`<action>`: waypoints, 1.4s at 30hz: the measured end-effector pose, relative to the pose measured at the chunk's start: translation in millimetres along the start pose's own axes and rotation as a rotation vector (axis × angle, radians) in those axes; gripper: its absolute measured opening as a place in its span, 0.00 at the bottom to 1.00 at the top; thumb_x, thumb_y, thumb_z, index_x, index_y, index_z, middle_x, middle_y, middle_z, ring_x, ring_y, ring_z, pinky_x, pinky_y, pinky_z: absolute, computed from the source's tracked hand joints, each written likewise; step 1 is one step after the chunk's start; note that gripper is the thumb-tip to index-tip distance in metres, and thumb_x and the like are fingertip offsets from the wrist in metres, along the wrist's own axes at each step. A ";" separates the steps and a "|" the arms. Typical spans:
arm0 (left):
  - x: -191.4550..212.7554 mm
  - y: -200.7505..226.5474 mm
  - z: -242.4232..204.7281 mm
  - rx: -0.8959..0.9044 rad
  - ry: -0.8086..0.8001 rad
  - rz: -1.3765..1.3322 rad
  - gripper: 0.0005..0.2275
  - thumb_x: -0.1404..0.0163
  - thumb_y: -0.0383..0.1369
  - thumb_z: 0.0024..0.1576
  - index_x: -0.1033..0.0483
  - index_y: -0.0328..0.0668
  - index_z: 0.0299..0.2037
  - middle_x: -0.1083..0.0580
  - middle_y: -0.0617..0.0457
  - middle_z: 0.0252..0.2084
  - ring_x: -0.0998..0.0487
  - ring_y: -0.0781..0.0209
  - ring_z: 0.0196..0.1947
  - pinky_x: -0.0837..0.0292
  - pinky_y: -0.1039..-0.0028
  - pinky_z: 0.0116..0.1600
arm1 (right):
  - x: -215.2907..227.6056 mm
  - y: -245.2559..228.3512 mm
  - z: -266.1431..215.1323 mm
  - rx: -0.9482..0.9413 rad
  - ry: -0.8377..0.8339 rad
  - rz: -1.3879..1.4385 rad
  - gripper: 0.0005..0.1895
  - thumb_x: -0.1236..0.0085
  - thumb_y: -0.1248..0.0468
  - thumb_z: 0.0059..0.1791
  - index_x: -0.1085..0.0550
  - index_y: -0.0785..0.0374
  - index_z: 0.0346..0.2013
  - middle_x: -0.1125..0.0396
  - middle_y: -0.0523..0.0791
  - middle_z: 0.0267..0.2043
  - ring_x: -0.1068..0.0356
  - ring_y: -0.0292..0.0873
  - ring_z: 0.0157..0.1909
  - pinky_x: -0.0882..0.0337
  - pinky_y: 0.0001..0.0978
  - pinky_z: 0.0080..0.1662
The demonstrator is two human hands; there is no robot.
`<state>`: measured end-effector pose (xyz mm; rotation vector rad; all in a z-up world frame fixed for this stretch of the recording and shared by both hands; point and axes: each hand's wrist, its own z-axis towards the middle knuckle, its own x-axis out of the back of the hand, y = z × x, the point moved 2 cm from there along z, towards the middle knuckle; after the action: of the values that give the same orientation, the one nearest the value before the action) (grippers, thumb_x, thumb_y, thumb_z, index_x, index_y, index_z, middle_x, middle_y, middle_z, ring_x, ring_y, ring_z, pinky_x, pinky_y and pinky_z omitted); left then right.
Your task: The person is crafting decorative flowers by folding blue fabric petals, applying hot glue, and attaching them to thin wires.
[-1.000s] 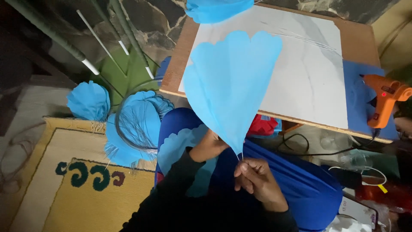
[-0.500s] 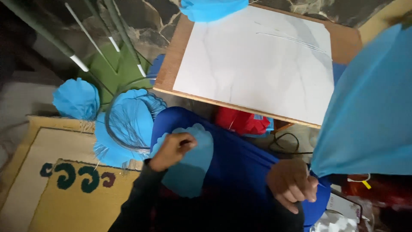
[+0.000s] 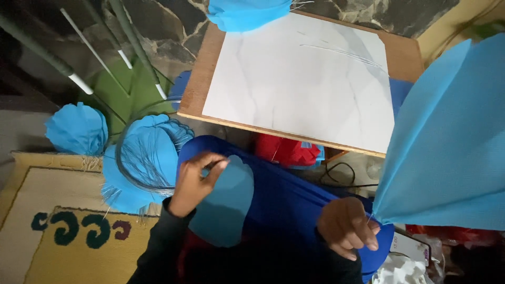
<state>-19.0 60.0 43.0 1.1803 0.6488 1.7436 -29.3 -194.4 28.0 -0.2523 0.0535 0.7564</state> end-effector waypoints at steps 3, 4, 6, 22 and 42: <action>-4.2 27.9 21.2 -0.156 -0.005 -0.087 0.04 0.52 0.26 0.48 0.27 0.40 0.32 0.32 0.54 0.27 0.35 0.67 0.23 0.39 0.81 0.28 | 3.0 3.0 -16.0 0.002 -0.062 0.042 0.14 0.61 0.65 0.51 0.39 0.75 0.45 0.39 0.46 0.25 0.38 0.39 0.26 0.29 0.35 0.38; -6.3 42.9 27.4 -0.153 -0.002 -0.085 0.04 0.52 0.26 0.48 0.27 0.40 0.32 0.32 0.54 0.27 0.35 0.67 0.23 0.39 0.81 0.28 | 6.3 1.8 -27.5 0.003 -0.062 0.046 0.14 0.61 0.65 0.51 0.39 0.75 0.45 0.39 0.46 0.25 0.38 0.39 0.26 0.29 0.35 0.38; -10.0 75.8 40.8 -0.283 0.000 -0.283 0.04 0.51 0.28 0.48 0.27 0.42 0.32 0.33 0.51 0.38 0.33 0.57 0.45 0.35 0.70 0.46 | 6.6 0.9 -51.2 -0.202 -0.405 0.269 0.25 0.65 0.65 0.51 0.60 0.66 0.58 0.43 0.42 0.19 0.40 0.43 0.21 0.37 0.37 0.50; -51.1 145.7 79.6 -0.390 -0.058 -0.400 0.05 0.48 0.34 0.48 0.25 0.49 0.34 0.42 0.57 0.50 0.45 0.54 0.54 0.47 0.68 0.62 | 9.3 42.6 -63.5 -0.236 0.029 -0.052 0.18 0.56 0.70 0.44 0.49 0.67 0.45 0.43 0.44 0.21 0.42 0.42 0.21 0.37 0.35 0.40; -50.4 149.9 72.5 -0.471 -0.122 -0.365 0.02 0.54 0.26 0.51 0.32 0.44 0.32 0.42 0.55 0.47 0.43 0.51 0.53 0.47 0.64 0.58 | 51.6 57.7 -250.6 -0.232 0.608 -0.476 0.09 0.55 0.69 0.42 0.45 0.65 0.30 0.45 0.44 0.16 0.47 0.39 0.15 0.43 0.29 0.27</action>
<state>-4.2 -57.2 170.7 0.7755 0.3269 1.3992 -20.7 -180.9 -233.7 -0.6846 0.4667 0.1897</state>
